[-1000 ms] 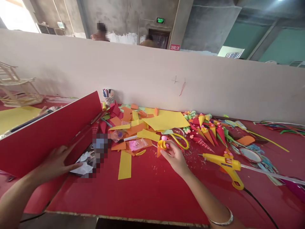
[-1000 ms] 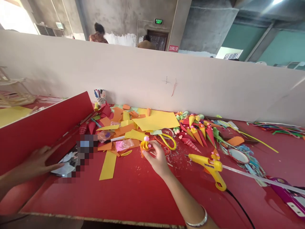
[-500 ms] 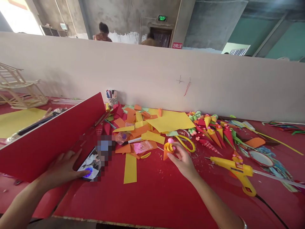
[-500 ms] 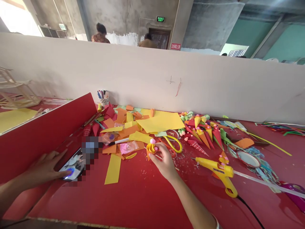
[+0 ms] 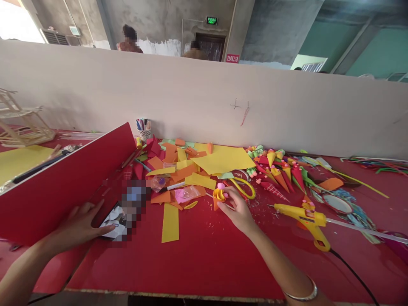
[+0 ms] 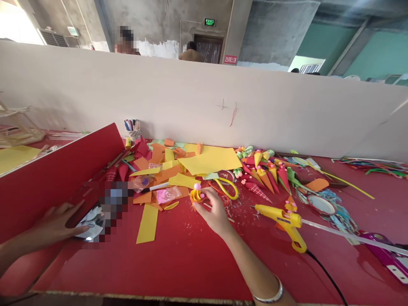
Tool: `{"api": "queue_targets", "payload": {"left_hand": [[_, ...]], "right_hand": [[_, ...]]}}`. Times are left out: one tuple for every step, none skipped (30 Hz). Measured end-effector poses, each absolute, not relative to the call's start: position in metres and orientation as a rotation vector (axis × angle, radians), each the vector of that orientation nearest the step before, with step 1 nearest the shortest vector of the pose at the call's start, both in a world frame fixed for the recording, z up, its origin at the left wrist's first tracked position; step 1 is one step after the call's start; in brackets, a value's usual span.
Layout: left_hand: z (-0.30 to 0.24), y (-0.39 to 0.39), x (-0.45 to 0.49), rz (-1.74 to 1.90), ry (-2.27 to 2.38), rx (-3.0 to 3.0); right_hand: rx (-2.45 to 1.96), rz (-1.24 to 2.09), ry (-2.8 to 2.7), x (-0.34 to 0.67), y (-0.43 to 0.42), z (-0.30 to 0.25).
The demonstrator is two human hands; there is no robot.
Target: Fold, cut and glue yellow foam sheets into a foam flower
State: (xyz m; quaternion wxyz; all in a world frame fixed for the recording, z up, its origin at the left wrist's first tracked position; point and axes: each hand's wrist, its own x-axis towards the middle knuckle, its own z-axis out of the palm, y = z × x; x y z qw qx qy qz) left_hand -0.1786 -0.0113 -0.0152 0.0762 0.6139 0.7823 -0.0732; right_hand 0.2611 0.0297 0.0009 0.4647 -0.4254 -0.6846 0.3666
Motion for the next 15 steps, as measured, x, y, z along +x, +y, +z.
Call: {"api": "queue_targets", "payload": {"left_hand": [[-0.0146,-0.0111,-0.1765,-0.236,2.362,1.834],[-0.0139,-0.0111,-0.1743,-0.246,2.374,1.835],[-0.0134,-0.0111,-0.1726,-0.246,2.374,1.846],[-0.0130,-0.0112,-0.1715,-0.241,2.369,1.860],[-0.0130,-0.0113,-0.1712,-0.232,2.358,1.879],[-0.0133,-0.0116,-0.1717,-0.221,2.351,1.899],[-0.0139,-0.0119,-0.1727,-0.208,2.349,1.918],[-0.0146,-0.0123,-0.1740,-0.195,2.352,1.931],[-0.0152,-0.0127,-0.1754,-0.179,2.353,1.942],[-0.0156,-0.0130,-0.1764,-0.165,2.354,1.948],[-0.0155,-0.0132,-0.1768,-0.156,2.355,1.947],[-0.0151,-0.0133,-0.1767,-0.149,2.359,1.940],[-0.0143,-0.0133,-0.1759,-0.146,2.362,1.931],[-0.0133,-0.0131,-0.1747,-0.150,2.368,1.920],[-0.0123,-0.0129,-0.1731,-0.158,2.374,1.907]], "right_hand": [[-1.045,0.900,-1.686,0.2611,0.0298,0.0010],[-1.042,0.898,-1.689,0.2611,0.0299,0.0012],[-1.039,0.896,-1.691,0.2612,0.0301,0.0015],[-1.036,0.895,-1.692,0.2612,0.0302,0.0018],[-1.032,0.895,-1.693,0.2612,0.0303,0.0021],[-1.029,0.896,-1.691,0.2611,0.0303,0.0023],[-1.027,0.897,-1.688,0.2610,0.0302,0.0025],[-1.027,0.896,-1.686,0.2609,0.0301,0.0025],[-1.026,0.894,-1.684,0.2608,0.0300,0.0025],[-1.027,0.891,-1.683,0.2608,0.0299,0.0024],[-1.028,0.887,-1.684,0.2607,0.0298,0.0022],[-1.029,0.879,-1.687,0.2606,0.0298,0.0020],[-1.030,0.869,-1.691,0.2606,0.0299,0.0019],[-1.032,0.860,-1.697,0.2606,0.0300,0.0019],[-1.033,0.852,-1.701,0.2606,0.0301,0.0021]]}}
